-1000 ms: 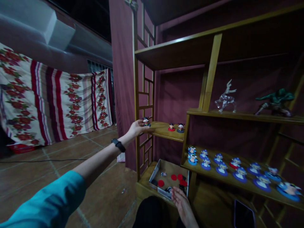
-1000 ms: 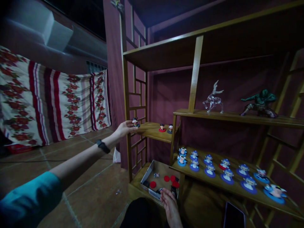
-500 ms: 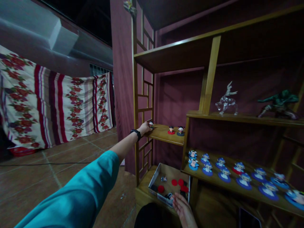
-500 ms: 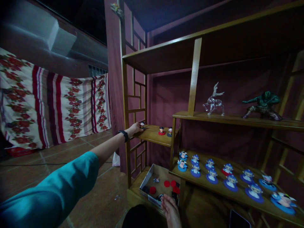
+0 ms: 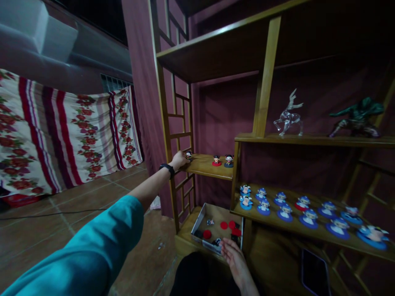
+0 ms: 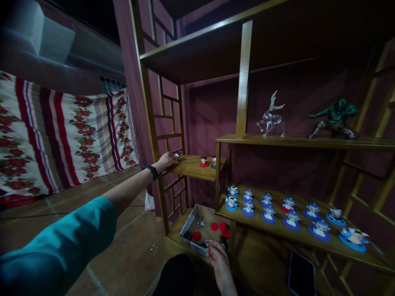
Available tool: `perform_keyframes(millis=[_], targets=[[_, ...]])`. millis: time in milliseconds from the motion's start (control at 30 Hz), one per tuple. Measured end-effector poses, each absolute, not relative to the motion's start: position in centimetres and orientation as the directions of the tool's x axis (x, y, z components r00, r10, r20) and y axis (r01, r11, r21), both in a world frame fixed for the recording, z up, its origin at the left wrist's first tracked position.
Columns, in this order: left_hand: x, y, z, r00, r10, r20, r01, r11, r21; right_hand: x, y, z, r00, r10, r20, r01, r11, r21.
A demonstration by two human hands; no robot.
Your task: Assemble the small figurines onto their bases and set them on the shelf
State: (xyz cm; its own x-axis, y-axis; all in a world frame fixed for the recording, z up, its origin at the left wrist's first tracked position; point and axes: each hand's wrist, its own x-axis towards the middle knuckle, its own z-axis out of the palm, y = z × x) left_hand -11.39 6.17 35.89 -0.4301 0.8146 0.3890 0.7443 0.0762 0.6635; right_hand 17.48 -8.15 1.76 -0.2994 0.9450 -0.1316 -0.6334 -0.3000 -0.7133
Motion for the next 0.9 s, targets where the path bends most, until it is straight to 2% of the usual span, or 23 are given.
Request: perform_keyframes(millis=[133,400,567,800,900], targets=[[-11.5,6.1,35.9,-0.474,0.781,0.408,0.792,0.175,0.585,17.7,-8.3,1.9,-0.291,0.949,-0.121,-0.628,-0.285,-0.724],[-11.8,5.4,35.6,-0.42,0.777,0.469,0.833,0.124,0.54,17.7,-8.1,2.1,-0.255,0.954,-0.157,-0.605,-0.284,-0.744],[-11.5,5.1,35.8,-0.429,0.77,0.472,0.849,0.167,0.501,17.6,-8.1,2.4,-0.247,0.955,-0.162,-0.598,-0.282,-0.75],[-11.0,4.5,35.8,-0.434,0.769,0.469,0.831,0.14,0.538,17.6,-8.1,2.3,-0.246,0.954,-0.174,-0.602,-0.291,-0.744],[-10.5,3.5,35.7,-0.389,0.78,0.49,0.823,0.054,0.566,17.7,-7.9,2.1,-0.249,0.954,-0.169,-0.599,-0.289,-0.747]])
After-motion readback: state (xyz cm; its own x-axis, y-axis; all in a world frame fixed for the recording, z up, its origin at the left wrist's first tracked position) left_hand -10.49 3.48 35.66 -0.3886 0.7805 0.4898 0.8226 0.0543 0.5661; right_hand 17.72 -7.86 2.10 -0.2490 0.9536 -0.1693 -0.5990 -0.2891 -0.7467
